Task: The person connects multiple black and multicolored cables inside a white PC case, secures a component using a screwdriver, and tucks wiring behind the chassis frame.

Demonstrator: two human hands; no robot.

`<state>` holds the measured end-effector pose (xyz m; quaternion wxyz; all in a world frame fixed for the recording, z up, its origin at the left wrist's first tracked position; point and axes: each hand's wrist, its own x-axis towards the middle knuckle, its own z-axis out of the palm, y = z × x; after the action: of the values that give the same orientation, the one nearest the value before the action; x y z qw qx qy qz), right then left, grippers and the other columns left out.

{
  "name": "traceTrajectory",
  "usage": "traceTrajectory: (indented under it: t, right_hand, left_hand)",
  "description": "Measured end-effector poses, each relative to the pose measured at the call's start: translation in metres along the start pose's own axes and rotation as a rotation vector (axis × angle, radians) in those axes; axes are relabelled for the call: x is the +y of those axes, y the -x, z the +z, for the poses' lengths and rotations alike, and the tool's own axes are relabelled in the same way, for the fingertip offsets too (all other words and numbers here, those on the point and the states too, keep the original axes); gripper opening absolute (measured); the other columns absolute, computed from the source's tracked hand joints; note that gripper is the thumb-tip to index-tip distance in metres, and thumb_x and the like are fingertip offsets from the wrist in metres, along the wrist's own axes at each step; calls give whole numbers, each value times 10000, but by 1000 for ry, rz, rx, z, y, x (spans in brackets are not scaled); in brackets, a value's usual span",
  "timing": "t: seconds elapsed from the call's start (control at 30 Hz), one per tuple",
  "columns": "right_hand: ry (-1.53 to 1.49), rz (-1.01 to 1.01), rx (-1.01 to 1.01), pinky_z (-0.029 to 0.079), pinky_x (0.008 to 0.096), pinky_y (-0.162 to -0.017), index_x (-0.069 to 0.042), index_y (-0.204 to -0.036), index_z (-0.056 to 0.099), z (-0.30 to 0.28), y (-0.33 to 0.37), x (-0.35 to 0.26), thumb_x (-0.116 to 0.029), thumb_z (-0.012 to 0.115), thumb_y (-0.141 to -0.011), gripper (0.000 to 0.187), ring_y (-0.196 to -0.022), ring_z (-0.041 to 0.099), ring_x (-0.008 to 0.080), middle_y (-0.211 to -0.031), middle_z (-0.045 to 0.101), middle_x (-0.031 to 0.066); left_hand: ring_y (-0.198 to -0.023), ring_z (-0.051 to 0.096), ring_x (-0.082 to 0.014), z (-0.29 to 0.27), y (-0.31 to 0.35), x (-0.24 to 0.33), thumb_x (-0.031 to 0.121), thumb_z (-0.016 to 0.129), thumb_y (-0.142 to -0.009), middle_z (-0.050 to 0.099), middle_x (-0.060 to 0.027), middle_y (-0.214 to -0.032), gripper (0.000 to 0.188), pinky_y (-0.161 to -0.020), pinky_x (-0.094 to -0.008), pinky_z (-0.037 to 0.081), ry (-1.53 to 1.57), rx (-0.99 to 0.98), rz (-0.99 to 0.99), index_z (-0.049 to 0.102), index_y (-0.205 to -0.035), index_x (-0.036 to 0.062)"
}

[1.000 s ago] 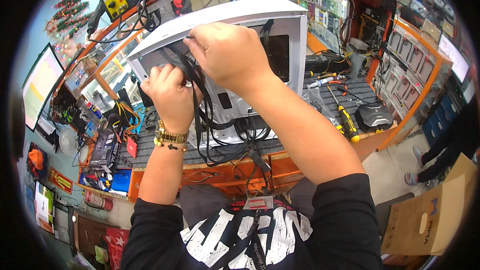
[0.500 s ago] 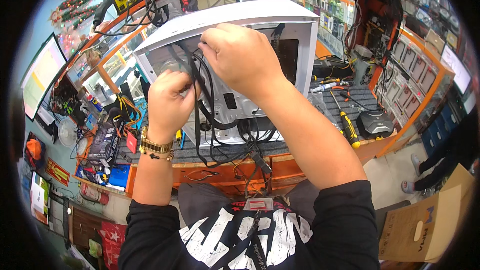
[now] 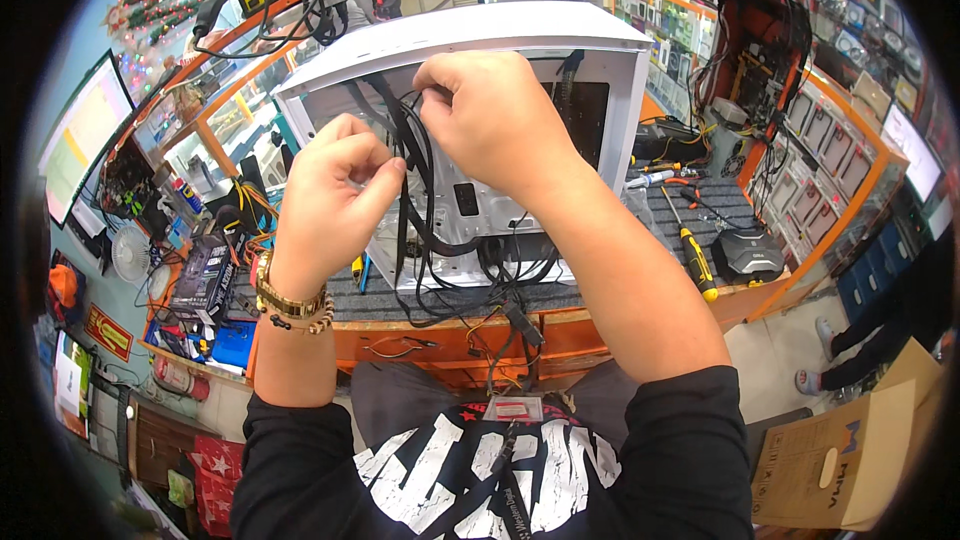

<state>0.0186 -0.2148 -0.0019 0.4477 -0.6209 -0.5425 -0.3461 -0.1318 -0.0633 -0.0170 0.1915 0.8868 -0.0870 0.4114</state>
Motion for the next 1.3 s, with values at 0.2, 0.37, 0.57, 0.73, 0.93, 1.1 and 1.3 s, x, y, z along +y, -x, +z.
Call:
traceTrajectory:
  t: [0.2,0.37,0.57,0.73,0.93,1.1,1.3]
  right_hand:
    - [-25,129,-85,592,400,-716,11,-973,785,-11,-2,-9,-85,726,-858,161,-742,745,343,-839,763,199]
    - [-108,216,-145,595,376,-725,18,-1010,787,-15,-2,-9,-88,713,-873,188,-749,755,291,-859,775,191]
    - [-325,332,-206,589,341,-739,25,-1049,786,-19,0,1,-94,709,-891,213,-769,744,198,-868,792,145]
    - [-282,291,-235,583,319,-746,30,-1055,784,-20,0,5,-94,718,-893,215,-776,733,170,-874,792,135]
    - [-265,294,-172,589,305,-713,31,-1065,783,-18,0,7,-91,711,-914,206,-764,735,136,-892,797,117]
    - [-405,398,-191,585,264,-631,31,-1127,767,-19,0,5,-49,665,-971,203,-733,730,115,-964,802,99]
    - [-527,508,-221,571,246,-571,33,-1197,737,-23,0,8,-39,641,-974,253,-724,704,90,-1019,786,109]
  left_hand:
    - [-794,618,-164,21,-9,0,30,739,-902,675,-88,-911,135,-704,-292,483,205,83,12,667,-812,-40]
    - [-847,630,-146,28,-16,-4,47,743,-930,709,-80,-987,137,-738,-282,493,297,108,82,695,-831,-34]
    - [-927,621,-81,34,-19,-13,91,761,-968,706,-64,-1126,171,-760,-236,489,477,163,2,726,-846,-24]
    - [-938,717,-159,38,-22,-10,93,793,-940,712,-93,-1054,113,-826,-296,594,564,185,-30,767,-929,-15]
    - [-970,720,-116,43,-21,-14,41,803,-945,712,-75,-1137,132,-852,-266,590,500,187,34,760,-1051,-22]
    - [-878,724,-114,49,-24,-18,18,810,-925,736,-49,-998,147,-786,-253,582,519,275,-21,766,-1061,-17]
    - [-772,700,-116,45,-26,-16,39,779,-927,737,-53,-917,63,-704,-261,554,336,303,56,774,-973,-4]
